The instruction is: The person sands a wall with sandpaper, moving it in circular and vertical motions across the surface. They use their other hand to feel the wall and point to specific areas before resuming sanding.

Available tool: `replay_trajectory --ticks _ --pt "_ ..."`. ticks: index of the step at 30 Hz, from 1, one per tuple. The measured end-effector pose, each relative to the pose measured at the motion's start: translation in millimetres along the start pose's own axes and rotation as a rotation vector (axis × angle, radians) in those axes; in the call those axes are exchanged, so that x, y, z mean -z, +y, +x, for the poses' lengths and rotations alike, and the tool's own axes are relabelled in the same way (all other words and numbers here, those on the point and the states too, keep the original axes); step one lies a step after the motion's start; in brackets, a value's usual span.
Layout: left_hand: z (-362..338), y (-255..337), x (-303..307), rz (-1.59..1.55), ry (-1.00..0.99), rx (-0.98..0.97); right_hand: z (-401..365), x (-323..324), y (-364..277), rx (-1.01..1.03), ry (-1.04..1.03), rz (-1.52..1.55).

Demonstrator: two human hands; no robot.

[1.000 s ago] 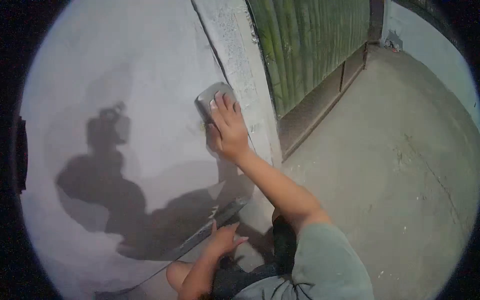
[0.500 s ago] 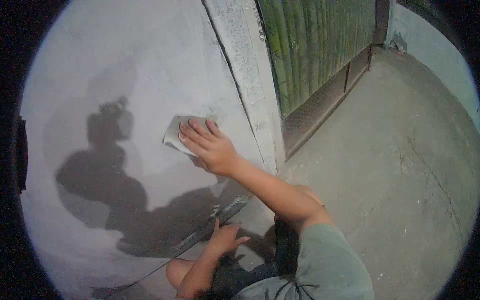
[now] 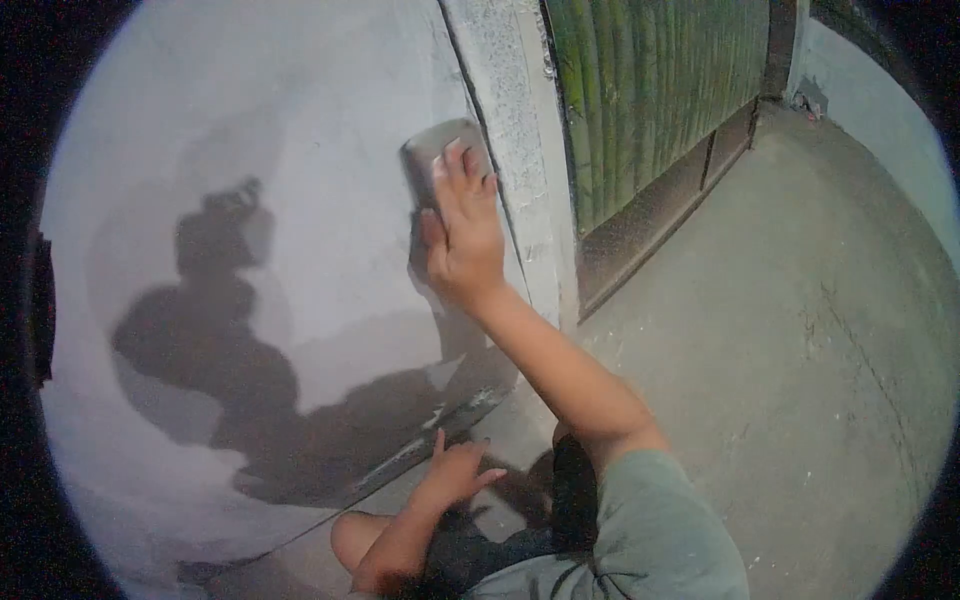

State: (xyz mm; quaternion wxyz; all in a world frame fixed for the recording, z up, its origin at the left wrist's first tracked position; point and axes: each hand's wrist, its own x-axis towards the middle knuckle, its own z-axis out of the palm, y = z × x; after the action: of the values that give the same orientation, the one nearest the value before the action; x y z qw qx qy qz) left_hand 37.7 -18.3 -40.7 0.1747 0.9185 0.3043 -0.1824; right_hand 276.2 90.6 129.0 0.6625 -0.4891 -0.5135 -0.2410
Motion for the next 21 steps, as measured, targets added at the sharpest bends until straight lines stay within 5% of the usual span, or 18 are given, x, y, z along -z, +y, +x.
replay_trajectory --ticks 2,5,8,10,12,18,21 --pt "-0.3 -0.1 -6.6 -0.003 0.053 -0.022 -9.6 -5.1 1.1 0.055 -0.027 0.02" --pt "2.8 -2.1 -6.6 0.006 0.005 -0.017 -52.7 -4.5 -3.8 0.367 -0.457 0.065" --pt "1.1 0.3 1.6 0.019 -0.054 0.022 -37.2 4.4 2.4 0.261 -0.438 0.04" --pt "-3.3 5.3 8.1 -0.001 -0.026 0.018 -16.6 -1.1 6.6 0.069 -0.088 0.032" --pt "-2.1 -0.2 -6.1 -0.001 0.001 -0.002 -14.3 0.4 -0.8 0.029 -0.035 0.03" --pt "3.4 -3.1 -1.2 0.008 -0.061 0.018 -68.8 2.5 14.1 0.343 -0.597 0.218" --pt "-1.7 0.7 6.8 -0.024 -0.029 0.043 -44.9 5.8 35.8 0.158 -0.206 0.011"
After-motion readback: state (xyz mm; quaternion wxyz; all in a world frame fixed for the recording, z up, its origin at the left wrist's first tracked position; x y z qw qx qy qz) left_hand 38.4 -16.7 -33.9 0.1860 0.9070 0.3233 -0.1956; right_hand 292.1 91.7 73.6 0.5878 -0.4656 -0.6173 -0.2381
